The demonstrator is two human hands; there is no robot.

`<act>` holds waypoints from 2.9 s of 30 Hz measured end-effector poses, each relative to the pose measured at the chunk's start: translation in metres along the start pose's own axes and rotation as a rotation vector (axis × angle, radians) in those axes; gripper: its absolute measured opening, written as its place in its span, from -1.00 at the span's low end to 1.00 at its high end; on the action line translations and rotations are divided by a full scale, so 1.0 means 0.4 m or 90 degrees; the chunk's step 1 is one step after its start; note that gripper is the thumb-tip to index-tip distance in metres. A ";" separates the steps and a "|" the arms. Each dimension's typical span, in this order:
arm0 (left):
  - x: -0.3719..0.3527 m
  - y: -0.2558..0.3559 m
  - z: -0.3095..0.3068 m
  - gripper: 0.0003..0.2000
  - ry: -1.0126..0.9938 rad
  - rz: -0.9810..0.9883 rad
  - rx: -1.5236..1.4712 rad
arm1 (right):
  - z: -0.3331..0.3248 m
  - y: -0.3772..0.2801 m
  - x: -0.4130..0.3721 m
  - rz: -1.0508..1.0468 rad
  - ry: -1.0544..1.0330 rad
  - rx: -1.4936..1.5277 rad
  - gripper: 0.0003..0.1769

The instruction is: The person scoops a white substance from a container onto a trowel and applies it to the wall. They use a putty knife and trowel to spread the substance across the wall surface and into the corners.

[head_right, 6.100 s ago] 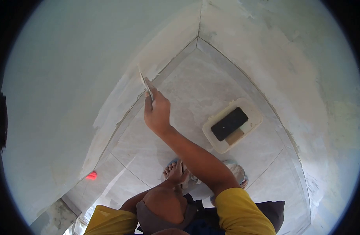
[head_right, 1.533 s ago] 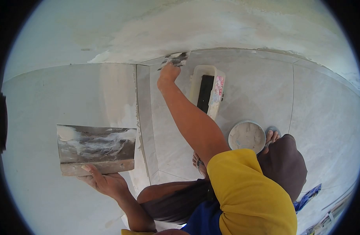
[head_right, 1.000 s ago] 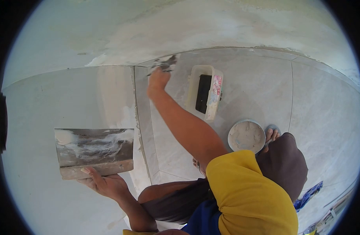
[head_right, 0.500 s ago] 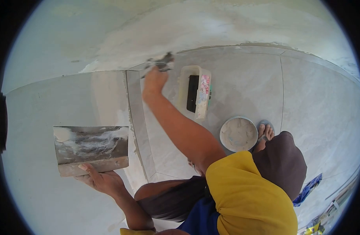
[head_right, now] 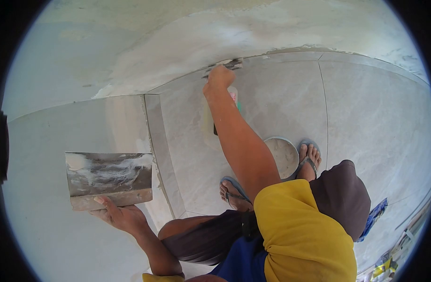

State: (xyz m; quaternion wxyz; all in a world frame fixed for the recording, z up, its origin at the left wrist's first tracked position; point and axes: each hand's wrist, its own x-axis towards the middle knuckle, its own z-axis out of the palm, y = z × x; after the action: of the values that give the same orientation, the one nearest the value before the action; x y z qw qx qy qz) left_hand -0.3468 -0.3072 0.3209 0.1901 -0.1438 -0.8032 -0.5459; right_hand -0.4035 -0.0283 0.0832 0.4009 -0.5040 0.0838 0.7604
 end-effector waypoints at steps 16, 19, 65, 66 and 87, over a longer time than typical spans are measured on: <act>0.036 -0.044 -0.071 -0.35 -0.003 -0.012 -0.044 | -0.025 0.019 -0.069 -0.109 -0.004 -0.041 -0.87; 0.029 -0.026 -0.047 -0.35 -0.006 -0.010 -0.043 | -0.009 -0.030 -0.033 -0.117 -0.005 -0.024 -0.90; 0.030 -0.022 -0.045 -0.35 0.032 -0.056 -0.116 | 0.056 0.126 -0.336 -0.488 -0.323 -0.248 -0.45; 0.026 -0.018 -0.040 -0.35 0.033 -0.056 -0.118 | 0.051 0.116 -0.308 -0.490 -0.325 -0.248 -0.45; 0.037 -0.033 -0.053 -0.37 0.035 -0.073 -0.136 | -0.011 -0.358 0.007 -1.497 0.132 -0.655 -0.45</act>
State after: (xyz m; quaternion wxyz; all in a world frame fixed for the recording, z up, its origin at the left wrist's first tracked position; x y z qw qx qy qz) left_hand -0.3628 -0.3315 0.3238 0.1638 -0.1018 -0.7418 -0.6422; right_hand -0.3016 0.0659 0.1185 0.5788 -0.4269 -0.6793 -0.1460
